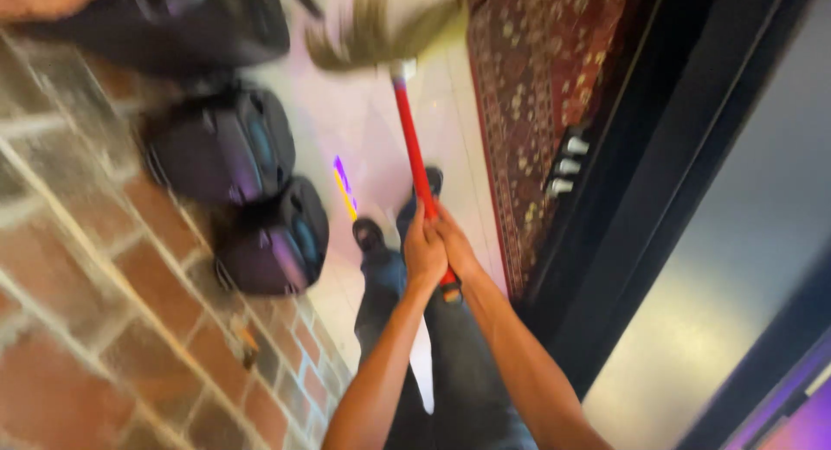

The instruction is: Sweep the floor around a bar and audio equipment area using a broom and dustpan, then adjust audio settings.

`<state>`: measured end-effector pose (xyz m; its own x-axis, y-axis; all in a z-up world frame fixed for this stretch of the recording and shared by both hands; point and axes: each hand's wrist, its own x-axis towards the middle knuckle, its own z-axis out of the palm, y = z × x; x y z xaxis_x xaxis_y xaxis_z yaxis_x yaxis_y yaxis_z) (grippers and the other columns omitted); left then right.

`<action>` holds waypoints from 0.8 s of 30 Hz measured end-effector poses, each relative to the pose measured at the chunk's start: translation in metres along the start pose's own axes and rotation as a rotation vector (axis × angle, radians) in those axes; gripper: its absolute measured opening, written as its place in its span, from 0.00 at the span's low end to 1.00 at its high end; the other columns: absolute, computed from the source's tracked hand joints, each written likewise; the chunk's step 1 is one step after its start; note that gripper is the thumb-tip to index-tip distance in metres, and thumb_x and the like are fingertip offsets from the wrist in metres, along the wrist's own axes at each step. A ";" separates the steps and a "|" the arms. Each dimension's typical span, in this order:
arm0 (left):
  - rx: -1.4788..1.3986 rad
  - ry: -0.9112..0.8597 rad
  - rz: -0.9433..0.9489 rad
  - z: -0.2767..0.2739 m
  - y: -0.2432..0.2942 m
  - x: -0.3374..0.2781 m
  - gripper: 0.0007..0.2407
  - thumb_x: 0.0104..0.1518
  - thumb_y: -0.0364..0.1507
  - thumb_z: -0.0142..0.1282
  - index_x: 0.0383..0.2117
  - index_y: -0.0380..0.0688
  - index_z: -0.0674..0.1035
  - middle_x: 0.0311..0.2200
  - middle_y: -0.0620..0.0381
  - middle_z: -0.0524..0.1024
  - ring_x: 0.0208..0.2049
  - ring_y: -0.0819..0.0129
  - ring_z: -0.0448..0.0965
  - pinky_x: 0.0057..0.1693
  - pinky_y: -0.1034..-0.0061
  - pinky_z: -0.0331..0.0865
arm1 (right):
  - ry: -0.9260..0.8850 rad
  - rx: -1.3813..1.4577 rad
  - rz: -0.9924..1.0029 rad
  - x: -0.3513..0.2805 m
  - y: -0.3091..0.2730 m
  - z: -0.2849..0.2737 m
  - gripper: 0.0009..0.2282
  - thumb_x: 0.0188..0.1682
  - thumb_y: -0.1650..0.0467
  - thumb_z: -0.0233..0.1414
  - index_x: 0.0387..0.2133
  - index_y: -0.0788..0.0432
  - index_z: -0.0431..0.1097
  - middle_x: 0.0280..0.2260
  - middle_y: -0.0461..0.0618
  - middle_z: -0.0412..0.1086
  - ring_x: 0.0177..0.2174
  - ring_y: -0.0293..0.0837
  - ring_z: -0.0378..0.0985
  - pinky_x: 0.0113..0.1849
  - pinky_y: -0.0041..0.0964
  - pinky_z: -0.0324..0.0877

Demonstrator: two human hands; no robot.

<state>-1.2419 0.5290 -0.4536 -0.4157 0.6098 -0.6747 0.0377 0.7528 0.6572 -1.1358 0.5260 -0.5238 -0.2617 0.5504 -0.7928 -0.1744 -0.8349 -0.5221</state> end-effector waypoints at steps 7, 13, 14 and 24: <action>-0.104 0.071 0.221 -0.018 0.061 0.087 0.22 0.65 0.27 0.39 0.67 0.44 0.66 0.60 0.38 0.72 0.61 0.48 0.73 0.62 0.65 0.66 | 0.012 -0.148 -0.070 0.067 -0.112 0.084 0.24 0.56 0.70 0.44 0.68 0.55 0.54 0.57 0.50 0.68 0.53 0.38 0.71 0.54 0.30 0.66; -0.051 0.062 0.041 0.026 0.020 0.212 0.21 0.66 0.34 0.42 0.67 0.52 0.66 0.51 0.39 0.78 0.53 0.46 0.79 0.56 0.61 0.72 | -0.092 -0.124 -0.094 0.196 -0.083 0.041 0.23 0.57 0.70 0.44 0.67 0.59 0.56 0.55 0.54 0.70 0.52 0.41 0.72 0.54 0.33 0.66; -0.006 0.047 0.015 0.030 0.014 0.211 0.22 0.65 0.35 0.41 0.67 0.52 0.66 0.50 0.38 0.78 0.53 0.44 0.78 0.55 0.59 0.72 | -0.077 -0.113 -0.069 0.190 -0.085 0.043 0.23 0.57 0.70 0.44 0.67 0.59 0.56 0.54 0.54 0.70 0.52 0.41 0.72 0.54 0.33 0.67; 0.110 -0.091 -0.129 0.050 -0.063 0.056 0.22 0.64 0.35 0.40 0.65 0.45 0.67 0.51 0.32 0.75 0.53 0.37 0.75 0.56 0.53 0.69 | 0.050 -0.028 0.084 0.081 0.065 -0.064 0.23 0.56 0.71 0.44 0.66 0.63 0.56 0.52 0.56 0.71 0.50 0.43 0.74 0.53 0.34 0.68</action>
<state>-1.2218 0.5287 -0.5496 -0.3396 0.5226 -0.7820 0.0904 0.8457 0.5259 -1.1072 0.5161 -0.6424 -0.2267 0.4786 -0.8483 -0.1266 -0.8780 -0.4615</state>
